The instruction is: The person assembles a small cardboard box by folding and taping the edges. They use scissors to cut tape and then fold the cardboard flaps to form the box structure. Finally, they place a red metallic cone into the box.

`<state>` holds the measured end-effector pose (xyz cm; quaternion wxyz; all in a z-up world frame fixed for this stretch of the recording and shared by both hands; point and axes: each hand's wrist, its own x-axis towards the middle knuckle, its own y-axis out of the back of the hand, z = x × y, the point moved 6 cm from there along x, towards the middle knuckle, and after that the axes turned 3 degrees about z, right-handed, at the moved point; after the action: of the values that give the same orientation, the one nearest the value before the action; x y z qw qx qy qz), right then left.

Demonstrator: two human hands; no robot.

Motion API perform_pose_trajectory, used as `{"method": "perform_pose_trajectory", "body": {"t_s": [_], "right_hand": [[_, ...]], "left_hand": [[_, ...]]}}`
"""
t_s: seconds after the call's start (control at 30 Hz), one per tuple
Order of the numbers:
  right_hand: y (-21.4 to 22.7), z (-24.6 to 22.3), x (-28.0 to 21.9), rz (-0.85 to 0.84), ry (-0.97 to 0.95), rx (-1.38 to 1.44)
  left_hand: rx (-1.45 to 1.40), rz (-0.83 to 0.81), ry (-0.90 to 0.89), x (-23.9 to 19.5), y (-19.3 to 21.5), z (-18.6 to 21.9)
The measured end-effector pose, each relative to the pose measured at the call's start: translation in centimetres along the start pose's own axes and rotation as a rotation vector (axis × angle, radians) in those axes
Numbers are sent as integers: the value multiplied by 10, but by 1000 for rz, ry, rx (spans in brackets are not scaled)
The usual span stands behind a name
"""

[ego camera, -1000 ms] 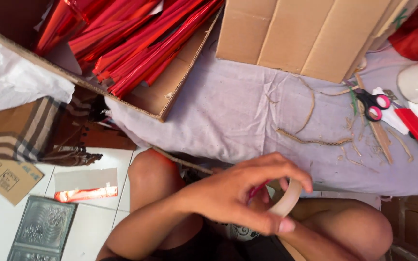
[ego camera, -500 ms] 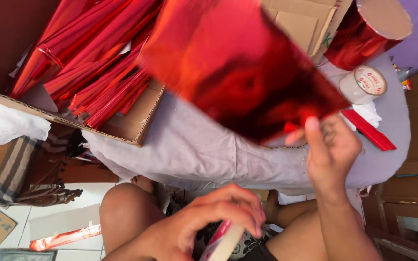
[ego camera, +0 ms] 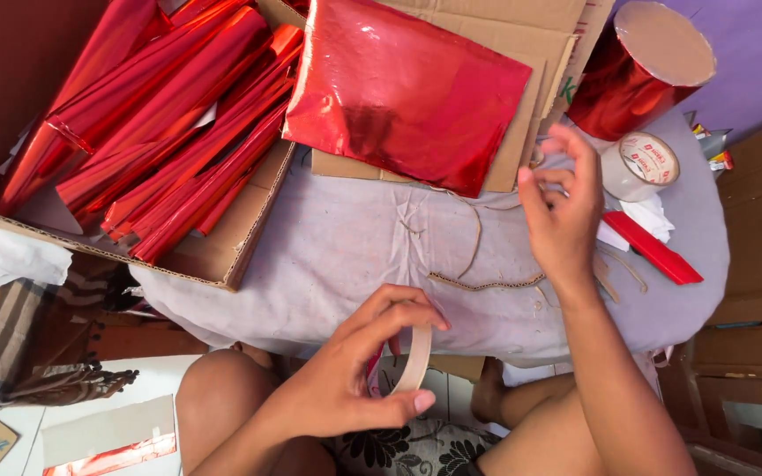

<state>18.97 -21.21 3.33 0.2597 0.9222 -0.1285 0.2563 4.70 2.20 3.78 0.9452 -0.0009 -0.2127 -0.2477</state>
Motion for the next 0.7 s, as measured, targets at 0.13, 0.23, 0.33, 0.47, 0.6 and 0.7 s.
{"method": "perform_pose_trajectory", "body": {"t_s": [0.13, 0.23, 0.33, 0.47, 0.6, 0.7], "right_hand": [[11, -28, -46, -405, -204, 126], [7, -43, -78, -730, -246, 564], [5, -50, -88, -918, -147, 502], [6, -45, -88, -940, -154, 561], [4, -40, -92, -936, -114, 516], [7, -41, -89, -836, -67, 502]], "left_hand": [[-42, -96, 31, 3, -7, -2], [-34, -178, 9, 6, -14, -6], [36, -235, -19, 9, -20, -8], [40, -276, -22, 12, -22, -9], [32, -291, -6, 15, -26, -11], [23, -301, -5, 17, -29, -10]]}}
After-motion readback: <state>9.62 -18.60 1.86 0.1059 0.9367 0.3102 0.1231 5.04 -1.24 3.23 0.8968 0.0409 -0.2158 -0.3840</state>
